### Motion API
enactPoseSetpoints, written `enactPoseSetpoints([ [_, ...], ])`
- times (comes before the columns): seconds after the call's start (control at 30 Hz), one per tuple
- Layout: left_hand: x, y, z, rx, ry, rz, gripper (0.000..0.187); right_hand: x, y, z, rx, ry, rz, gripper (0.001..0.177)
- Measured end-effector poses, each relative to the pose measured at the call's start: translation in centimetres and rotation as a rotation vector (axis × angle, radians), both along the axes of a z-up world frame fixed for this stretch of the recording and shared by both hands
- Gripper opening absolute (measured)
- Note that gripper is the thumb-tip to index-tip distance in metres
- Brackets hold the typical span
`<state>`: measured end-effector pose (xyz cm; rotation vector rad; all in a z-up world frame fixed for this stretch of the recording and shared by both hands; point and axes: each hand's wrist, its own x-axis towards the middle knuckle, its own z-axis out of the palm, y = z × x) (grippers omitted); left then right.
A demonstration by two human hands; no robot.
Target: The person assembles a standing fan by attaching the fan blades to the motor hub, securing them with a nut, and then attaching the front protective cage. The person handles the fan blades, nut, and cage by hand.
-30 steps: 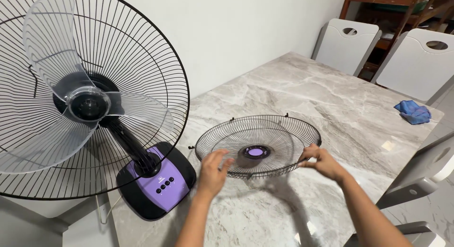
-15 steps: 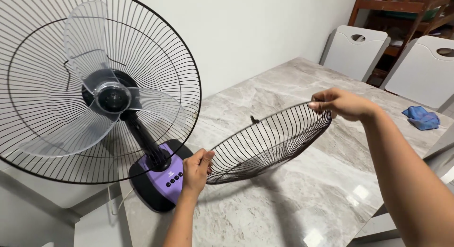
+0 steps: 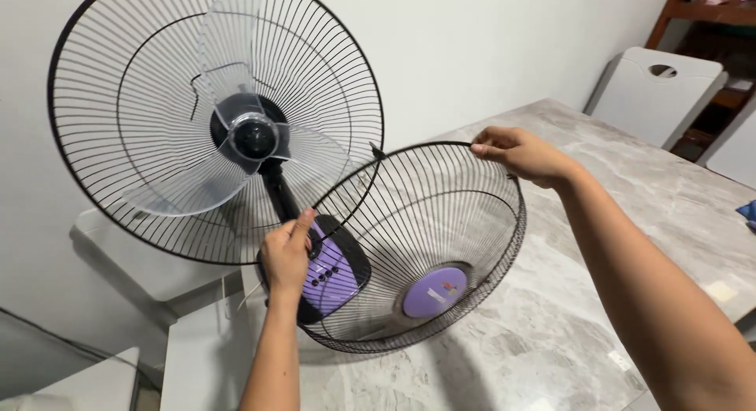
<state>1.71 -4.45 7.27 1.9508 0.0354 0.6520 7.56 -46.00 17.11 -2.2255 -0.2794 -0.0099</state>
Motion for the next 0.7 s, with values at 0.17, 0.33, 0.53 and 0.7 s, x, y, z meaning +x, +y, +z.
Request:
enactPoseSetpoints([
  [0.17, 1.0, 4.5, 0.3, 0.036, 0.027, 0.088, 0.074, -2.1, 4.4, -3.6, -0.057, -0.401, 0.038, 0.063],
  [0.33, 2.2, 7.3, -0.8, 0.056, 0.021, 0.211, 0.074, -6.2, 7.1, -10.8, -0.129, -0.607, 0.086, 0.051],
  [0.53, 2.8, 9.0, -1.9, 0.055, 0.061, 0.262, 0.078, -10.8, 10.4, -18.3, -0.188, -0.339, 0.227, 0.05],
  [0.7, 2.7, 9.4, -2.0, 0.068, 0.082, 0.267, 0.081, -12.3, 13.1, -20.5, -0.363, -0.386, 0.235, 0.061],
])
